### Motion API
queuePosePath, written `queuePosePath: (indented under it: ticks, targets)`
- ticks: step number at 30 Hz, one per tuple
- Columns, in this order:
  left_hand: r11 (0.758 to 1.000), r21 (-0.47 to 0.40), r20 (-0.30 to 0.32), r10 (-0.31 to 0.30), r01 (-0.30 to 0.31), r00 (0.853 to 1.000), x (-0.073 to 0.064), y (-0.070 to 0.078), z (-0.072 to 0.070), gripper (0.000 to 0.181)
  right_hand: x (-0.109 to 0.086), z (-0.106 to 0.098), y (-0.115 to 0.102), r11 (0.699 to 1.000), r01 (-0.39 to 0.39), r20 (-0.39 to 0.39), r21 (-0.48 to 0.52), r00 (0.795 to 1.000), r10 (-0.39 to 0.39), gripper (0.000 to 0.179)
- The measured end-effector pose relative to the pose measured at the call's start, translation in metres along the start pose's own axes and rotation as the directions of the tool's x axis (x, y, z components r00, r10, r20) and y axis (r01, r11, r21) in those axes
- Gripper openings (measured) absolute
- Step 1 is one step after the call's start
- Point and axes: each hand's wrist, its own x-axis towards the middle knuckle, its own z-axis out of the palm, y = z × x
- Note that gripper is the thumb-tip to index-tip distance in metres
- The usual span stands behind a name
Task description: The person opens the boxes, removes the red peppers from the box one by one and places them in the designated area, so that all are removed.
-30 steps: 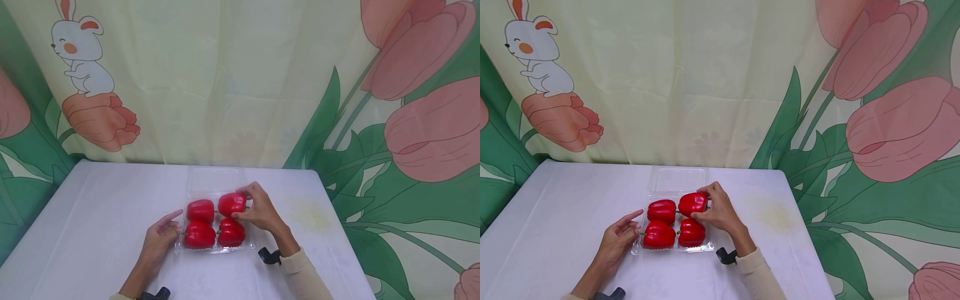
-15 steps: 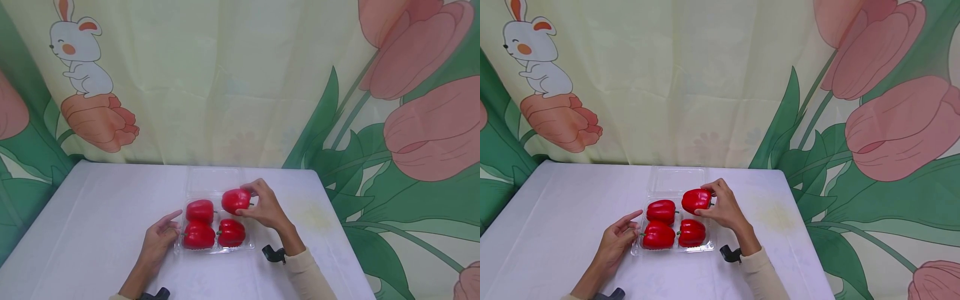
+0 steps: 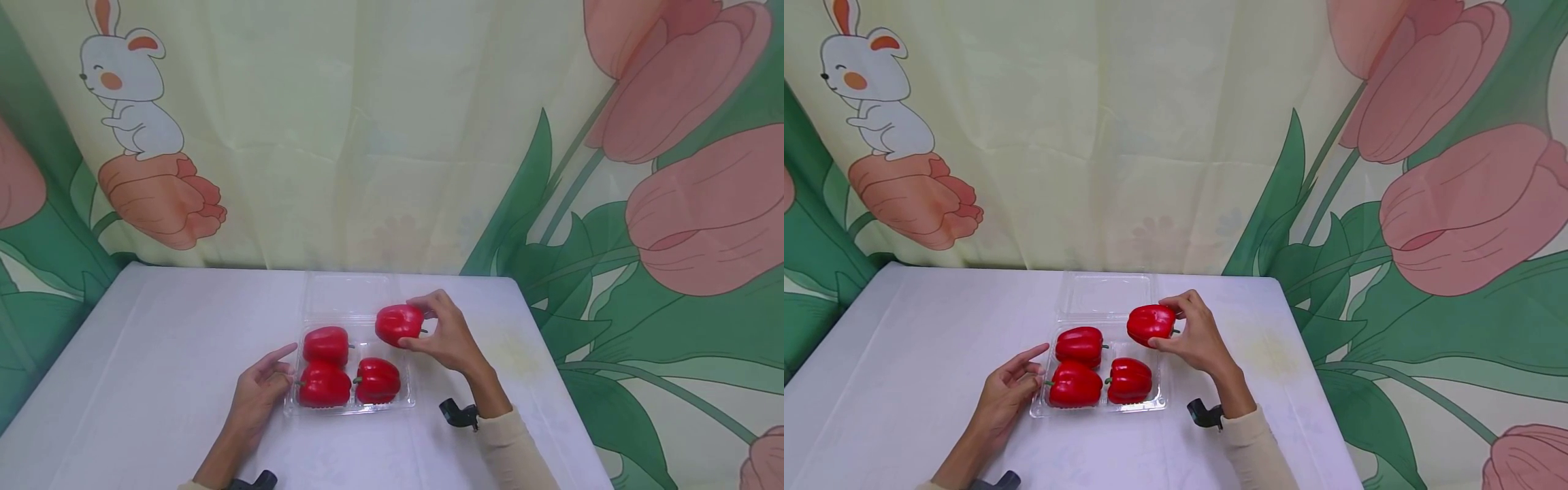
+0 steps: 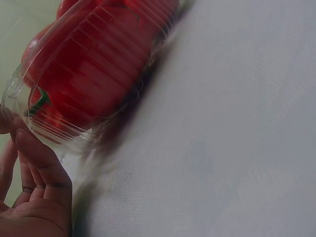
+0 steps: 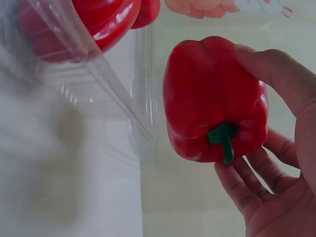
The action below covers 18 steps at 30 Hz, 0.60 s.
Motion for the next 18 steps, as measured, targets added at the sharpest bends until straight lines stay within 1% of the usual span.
queuePosePath:
  ticks: [7, 18]
  targets:
    - [1.0, 0.006, -0.005, -0.008, 0.008, 1.0, 0.0, 0.001, 0.0, 0.058, -0.003, -0.01, 0.011, 1.0, -0.016, -0.019, -0.006, 1.0, 0.016, 0.08]
    - [1.0, 0.001, -0.006, -0.018, 0.018, 1.0, 0.0, 0.002, 0.0, 0.06, -0.01, -0.024, 0.033, 0.994, -0.107, -0.039, -0.022, 0.994, 0.106, 0.08]
